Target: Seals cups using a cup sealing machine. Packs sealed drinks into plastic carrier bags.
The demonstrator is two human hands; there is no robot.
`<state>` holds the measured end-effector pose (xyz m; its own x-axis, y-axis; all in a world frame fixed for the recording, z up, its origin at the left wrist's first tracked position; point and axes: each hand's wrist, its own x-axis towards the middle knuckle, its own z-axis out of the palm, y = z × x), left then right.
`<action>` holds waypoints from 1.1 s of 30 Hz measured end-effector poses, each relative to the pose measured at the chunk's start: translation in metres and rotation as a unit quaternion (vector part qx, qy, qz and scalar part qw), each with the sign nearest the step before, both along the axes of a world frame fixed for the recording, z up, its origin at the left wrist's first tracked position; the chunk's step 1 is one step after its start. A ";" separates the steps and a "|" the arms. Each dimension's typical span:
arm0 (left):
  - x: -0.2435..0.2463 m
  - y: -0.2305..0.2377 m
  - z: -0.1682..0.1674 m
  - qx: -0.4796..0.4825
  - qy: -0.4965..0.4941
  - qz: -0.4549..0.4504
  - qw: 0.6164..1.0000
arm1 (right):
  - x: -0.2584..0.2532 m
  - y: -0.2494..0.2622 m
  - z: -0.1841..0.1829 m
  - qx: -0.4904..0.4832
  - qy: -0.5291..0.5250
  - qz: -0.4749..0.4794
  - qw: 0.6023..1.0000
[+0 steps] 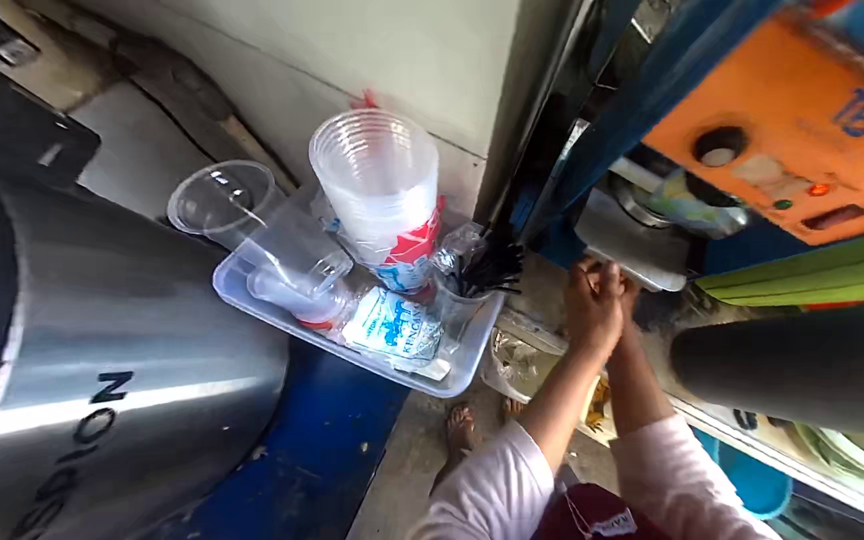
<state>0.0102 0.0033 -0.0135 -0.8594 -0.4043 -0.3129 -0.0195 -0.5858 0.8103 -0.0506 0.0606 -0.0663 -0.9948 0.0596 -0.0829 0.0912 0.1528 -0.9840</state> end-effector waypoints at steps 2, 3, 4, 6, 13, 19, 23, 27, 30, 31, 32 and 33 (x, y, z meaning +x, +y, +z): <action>0.019 0.002 -0.023 -0.015 0.024 -0.021 0.999 | 0.000 0.008 -0.025 0.008 0.082 -0.001 0.997; 0.028 0.002 -0.033 -0.025 0.032 -0.018 0.999 | 0.006 0.013 -0.018 0.137 0.099 0.007 0.986; 0.035 0.001 -0.044 -0.037 0.035 -0.004 0.999 | 0.013 0.020 -0.011 0.264 0.109 0.038 0.958; 0.047 -0.001 -0.070 -0.072 0.036 0.032 0.996 | 0.025 0.038 -0.014 0.384 0.125 0.088 0.910; 0.059 0.007 -0.139 -0.268 0.176 0.115 0.940 | 0.049 0.097 -0.058 0.409 0.345 0.112 0.837; 0.058 0.013 -0.155 -0.372 0.201 0.136 0.896 | 0.075 0.130 -0.081 0.307 0.395 0.089 0.862; 0.059 0.014 -0.150 -0.444 0.154 0.122 0.874 | 0.078 0.131 -0.080 0.206 0.341 0.091 0.912; 0.054 0.004 -0.132 -0.510 0.092 0.064 0.853 | 0.080 0.129 -0.081 0.172 0.329 0.092 0.924; 0.035 -0.014 -0.109 -0.572 0.032 0.003 0.820 | 0.078 0.132 -0.083 0.153 0.337 0.095 0.924; 0.026 -0.020 -0.102 -0.595 0.009 -0.019 0.804 | 0.078 0.132 -0.084 0.150 0.342 0.097 0.923; 0.016 -0.026 -0.095 -0.617 -0.016 -0.045 0.785 | 0.077 0.132 -0.085 0.149 0.345 0.099 0.921; 0.004 -0.031 -0.091 -0.639 -0.039 -0.076 0.765 | 0.077 0.133 -0.086 0.150 0.348 0.102 0.920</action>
<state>0.0146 -0.0278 -0.1047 -0.9256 -0.3202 0.2017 -0.0857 0.6966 0.7123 0.0266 0.1932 -0.1520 -0.7932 -0.2173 0.5689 -0.6062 0.3706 -0.7037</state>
